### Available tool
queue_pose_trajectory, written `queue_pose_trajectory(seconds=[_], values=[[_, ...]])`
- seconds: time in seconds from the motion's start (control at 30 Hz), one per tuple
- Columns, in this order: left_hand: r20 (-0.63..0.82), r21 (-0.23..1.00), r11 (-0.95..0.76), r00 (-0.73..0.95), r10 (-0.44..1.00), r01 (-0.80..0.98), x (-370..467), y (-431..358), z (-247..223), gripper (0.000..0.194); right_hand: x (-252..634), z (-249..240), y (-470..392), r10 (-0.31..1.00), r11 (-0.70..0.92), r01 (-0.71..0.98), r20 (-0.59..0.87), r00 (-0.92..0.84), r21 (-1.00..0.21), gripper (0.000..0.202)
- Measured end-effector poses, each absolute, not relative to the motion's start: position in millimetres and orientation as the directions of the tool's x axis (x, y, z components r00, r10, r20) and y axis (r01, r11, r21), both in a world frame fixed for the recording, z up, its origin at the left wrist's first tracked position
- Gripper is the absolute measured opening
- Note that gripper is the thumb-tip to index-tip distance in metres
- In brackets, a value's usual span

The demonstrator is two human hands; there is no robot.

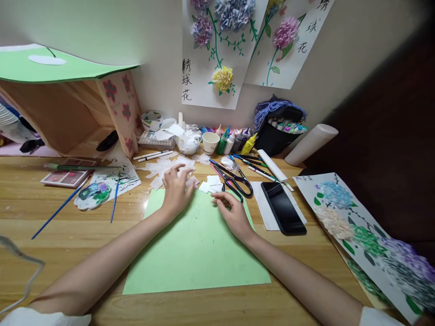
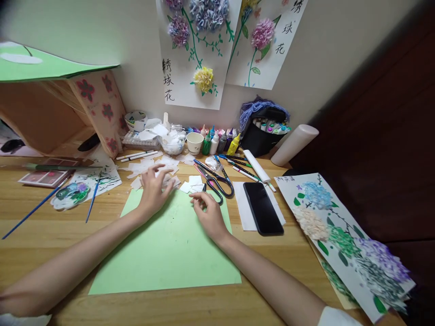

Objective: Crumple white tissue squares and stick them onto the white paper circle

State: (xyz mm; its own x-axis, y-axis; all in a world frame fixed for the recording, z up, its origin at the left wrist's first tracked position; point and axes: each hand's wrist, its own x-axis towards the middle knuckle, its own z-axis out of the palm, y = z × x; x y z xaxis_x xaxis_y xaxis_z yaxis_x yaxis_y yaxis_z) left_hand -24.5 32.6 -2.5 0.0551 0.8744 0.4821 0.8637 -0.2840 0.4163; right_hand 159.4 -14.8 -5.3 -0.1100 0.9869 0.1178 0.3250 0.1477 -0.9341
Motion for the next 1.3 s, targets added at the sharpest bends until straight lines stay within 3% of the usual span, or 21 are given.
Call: queue_pose_trajectory(seconds=[0.1,0.17,0.37,0.53,0.73,0.93,1.3], values=[[0.44,0.336,-0.486,0.321,0.838,0.807,-14.2,27.2,0.6,0.016,159.1,-4.0,-14.3,0.984,0.166,0.334,0.131,-0.124,-0.928,0.023],[0.418,0.323,-0.517,0.371,0.829,0.793,-8.6,26.7,1.1,0.014,159.0,-3.3,-14.3,0.982,0.176,0.336,0.14,-0.128,-0.925,0.023],[0.423,0.39,-0.482,0.313,0.851,0.785,-5.1,29.5,-1.1,0.012,159.5,-4.1,-14.9,0.979,0.197,0.348,0.164,-0.122,-0.917,0.022],[0.43,0.561,-0.402,0.159,0.889,0.724,-10.3,27.4,1.3,0.015,160.2,-7.7,-13.8,0.985,0.168,0.338,0.144,-0.093,-0.926,0.02],[0.412,0.689,-0.492,0.271,0.87,0.533,-9.4,20.3,4.2,0.015,159.8,-8.8,-12.4,0.984,0.171,0.363,0.141,-0.106,-0.916,0.02],[0.364,0.627,-0.535,0.393,0.844,0.566,-4.3,13.6,1.9,0.012,159.4,-7.6,-12.6,0.976,0.205,0.362,0.162,-0.146,-0.909,0.019],[0.445,0.488,-0.533,0.328,0.833,0.691,-3.9,10.6,-0.2,0.015,160.9,-10.0,-11.2,0.985,0.157,0.335,0.124,-0.118,-0.929,0.021]])
